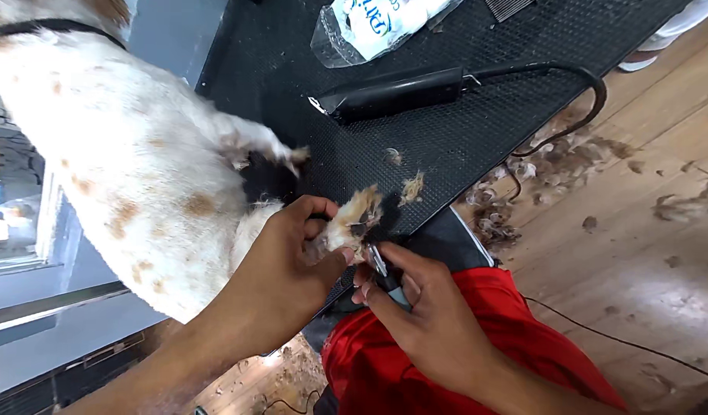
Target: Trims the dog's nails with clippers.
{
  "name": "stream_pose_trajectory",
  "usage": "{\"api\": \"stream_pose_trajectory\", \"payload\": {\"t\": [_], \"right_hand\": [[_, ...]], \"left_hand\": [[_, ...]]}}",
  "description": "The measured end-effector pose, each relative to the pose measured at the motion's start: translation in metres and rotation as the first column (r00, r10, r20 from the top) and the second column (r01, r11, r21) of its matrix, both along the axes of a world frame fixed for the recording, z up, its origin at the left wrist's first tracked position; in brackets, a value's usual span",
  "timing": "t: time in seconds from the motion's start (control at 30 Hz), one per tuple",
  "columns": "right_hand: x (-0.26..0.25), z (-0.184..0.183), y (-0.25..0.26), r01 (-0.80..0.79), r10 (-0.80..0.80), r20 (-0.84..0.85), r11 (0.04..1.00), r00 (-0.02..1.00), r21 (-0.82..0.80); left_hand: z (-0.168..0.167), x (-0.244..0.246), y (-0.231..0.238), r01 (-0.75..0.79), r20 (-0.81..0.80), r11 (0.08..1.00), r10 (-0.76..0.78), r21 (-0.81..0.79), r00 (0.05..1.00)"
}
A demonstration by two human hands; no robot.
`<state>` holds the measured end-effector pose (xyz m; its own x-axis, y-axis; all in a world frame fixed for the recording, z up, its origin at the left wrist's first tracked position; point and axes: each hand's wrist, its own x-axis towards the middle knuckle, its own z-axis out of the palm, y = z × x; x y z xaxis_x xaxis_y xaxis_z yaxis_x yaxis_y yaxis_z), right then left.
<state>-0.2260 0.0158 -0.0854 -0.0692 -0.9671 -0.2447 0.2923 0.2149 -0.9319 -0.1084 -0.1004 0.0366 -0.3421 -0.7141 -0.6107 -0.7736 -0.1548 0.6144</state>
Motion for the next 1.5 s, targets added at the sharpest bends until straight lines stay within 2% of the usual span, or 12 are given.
{"api": "stream_pose_trajectory", "payload": {"t": [0.2,0.5,0.77,1.0,1.33,1.5], "right_hand": [[-0.012,0.004,-0.003,-0.157,0.145,0.137,0.984,0.980,0.084],[-0.018,0.018,-0.004,-0.257,0.237,0.130,0.951,0.963,0.171],[-0.032,0.017,-0.002,-0.307,0.286,0.143,0.939,0.947,0.156],[-0.042,0.019,-0.004,-0.402,0.352,0.255,0.898,0.900,0.181],[-0.050,0.025,-0.010,-0.455,0.433,0.161,0.878,0.887,0.148],[-0.056,0.026,-0.013,-0.483,0.442,0.234,0.860,0.866,0.165]], "left_hand": [[-0.004,-0.001,0.003,0.032,0.035,0.999,-0.031,-0.024,0.999],[-0.001,-0.004,0.008,0.048,0.065,0.998,-0.046,-0.031,0.997],[-0.003,-0.015,0.006,0.026,0.067,0.999,-0.028,0.034,0.997],[-0.001,-0.017,0.000,0.012,0.087,0.996,-0.020,0.094,0.996],[-0.002,-0.019,-0.006,-0.038,0.075,0.984,0.025,0.176,0.997],[-0.001,-0.020,-0.008,-0.036,0.095,0.978,0.017,0.204,0.995]]}}
